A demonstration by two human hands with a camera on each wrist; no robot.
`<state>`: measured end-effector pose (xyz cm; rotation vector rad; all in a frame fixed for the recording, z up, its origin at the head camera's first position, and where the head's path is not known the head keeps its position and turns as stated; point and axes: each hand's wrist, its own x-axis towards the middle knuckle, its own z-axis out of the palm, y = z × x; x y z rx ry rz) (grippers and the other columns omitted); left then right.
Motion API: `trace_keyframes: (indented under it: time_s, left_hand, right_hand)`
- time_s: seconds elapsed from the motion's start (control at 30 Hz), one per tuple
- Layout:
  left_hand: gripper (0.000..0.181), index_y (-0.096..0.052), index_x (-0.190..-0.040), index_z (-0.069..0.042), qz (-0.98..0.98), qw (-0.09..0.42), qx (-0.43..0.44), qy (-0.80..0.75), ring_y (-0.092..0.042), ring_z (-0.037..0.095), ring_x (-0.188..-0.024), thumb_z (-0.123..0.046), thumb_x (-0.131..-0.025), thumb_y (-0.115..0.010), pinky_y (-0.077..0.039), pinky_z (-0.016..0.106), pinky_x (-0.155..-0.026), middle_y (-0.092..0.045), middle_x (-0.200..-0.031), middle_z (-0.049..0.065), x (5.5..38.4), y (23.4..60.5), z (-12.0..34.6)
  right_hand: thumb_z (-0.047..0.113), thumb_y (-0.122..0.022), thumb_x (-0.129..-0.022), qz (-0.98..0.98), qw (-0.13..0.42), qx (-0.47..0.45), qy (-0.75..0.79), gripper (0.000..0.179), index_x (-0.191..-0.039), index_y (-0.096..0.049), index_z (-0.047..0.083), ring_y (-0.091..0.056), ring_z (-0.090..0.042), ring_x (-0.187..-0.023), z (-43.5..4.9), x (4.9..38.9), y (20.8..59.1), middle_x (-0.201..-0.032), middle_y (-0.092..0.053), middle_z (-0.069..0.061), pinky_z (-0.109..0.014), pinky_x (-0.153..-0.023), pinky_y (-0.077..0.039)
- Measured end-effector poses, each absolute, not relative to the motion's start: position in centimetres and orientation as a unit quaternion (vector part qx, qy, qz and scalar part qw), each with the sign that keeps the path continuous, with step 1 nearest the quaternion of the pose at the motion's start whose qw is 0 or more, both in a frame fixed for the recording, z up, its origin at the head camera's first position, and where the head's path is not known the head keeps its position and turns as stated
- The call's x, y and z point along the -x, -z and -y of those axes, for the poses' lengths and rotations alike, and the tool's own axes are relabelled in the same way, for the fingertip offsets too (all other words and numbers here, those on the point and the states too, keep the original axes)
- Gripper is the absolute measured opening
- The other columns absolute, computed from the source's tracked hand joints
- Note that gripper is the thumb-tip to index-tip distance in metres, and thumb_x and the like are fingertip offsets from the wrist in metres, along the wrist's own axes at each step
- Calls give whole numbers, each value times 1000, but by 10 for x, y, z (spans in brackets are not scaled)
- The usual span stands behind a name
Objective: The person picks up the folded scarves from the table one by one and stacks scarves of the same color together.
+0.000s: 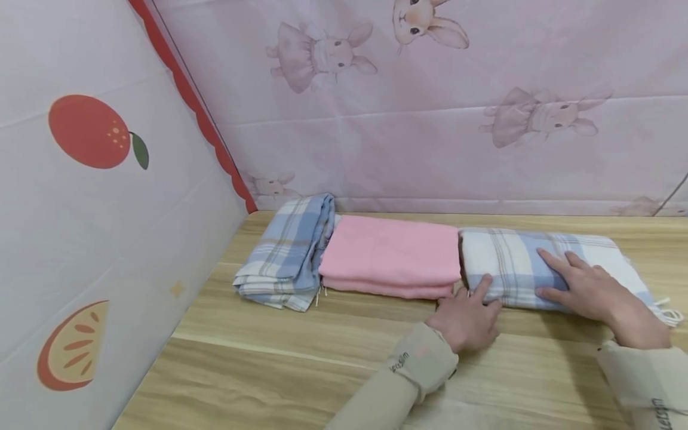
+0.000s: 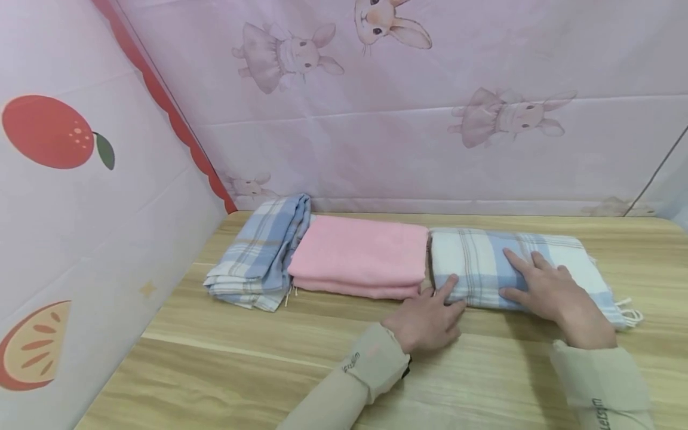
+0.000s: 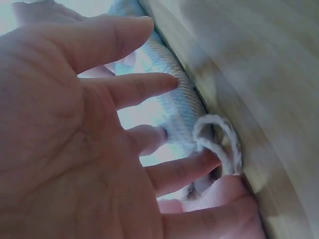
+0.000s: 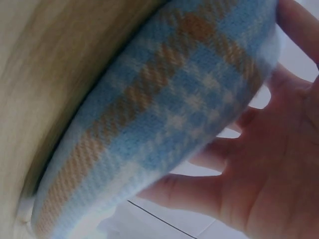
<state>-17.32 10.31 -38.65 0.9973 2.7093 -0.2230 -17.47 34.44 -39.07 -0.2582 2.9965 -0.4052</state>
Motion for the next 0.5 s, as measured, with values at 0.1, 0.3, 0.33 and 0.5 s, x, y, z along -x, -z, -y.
trace_keyframes:
  time_s: [0.1,0.3,0.33,0.5]
  left_hand:
    - [52,-38,-155,-44,-925,118,-354,74,-39,16,-139,-52,-104,-47,-51,35,-94,-8,-169,-11,176,388,-103]
    - [49,-42,-154,-40,-916,88,-381,90,-46,13,-134,-48,-106,-46,-48,32,-99,-13,-169,-6,181,391,-101]
    - [47,-46,-152,-39,-914,77,-387,96,-51,13,-128,-47,-106,-46,-49,30,-96,-16,-168,-4,181,391,-100]
    - [35,-56,-139,-36,-915,33,-391,91,-59,16,-106,-44,-106,-46,-53,27,-81,-38,-153,-6,179,385,-99]
  right_hand:
    - [42,-60,-101,-987,47,83,129,82,-154,-21,-7,-31,-80,-113,-344,175,391,-136,-22,-58,-80,-90,-34]
    - [44,-60,-102,-988,34,88,126,81,-153,-24,-8,-32,-80,-113,-345,175,394,-136,-23,-58,-80,-89,-34]
    - [44,-59,-102,-988,34,89,125,81,-153,-23,-8,-32,-80,-113,-346,175,394,-136,-23,-58,-80,-90,-34]
    - [44,-59,-102,-988,41,89,120,82,-154,-22,-7,-30,-80,-115,-346,176,391,-137,-22,-58,-80,-90,-34]
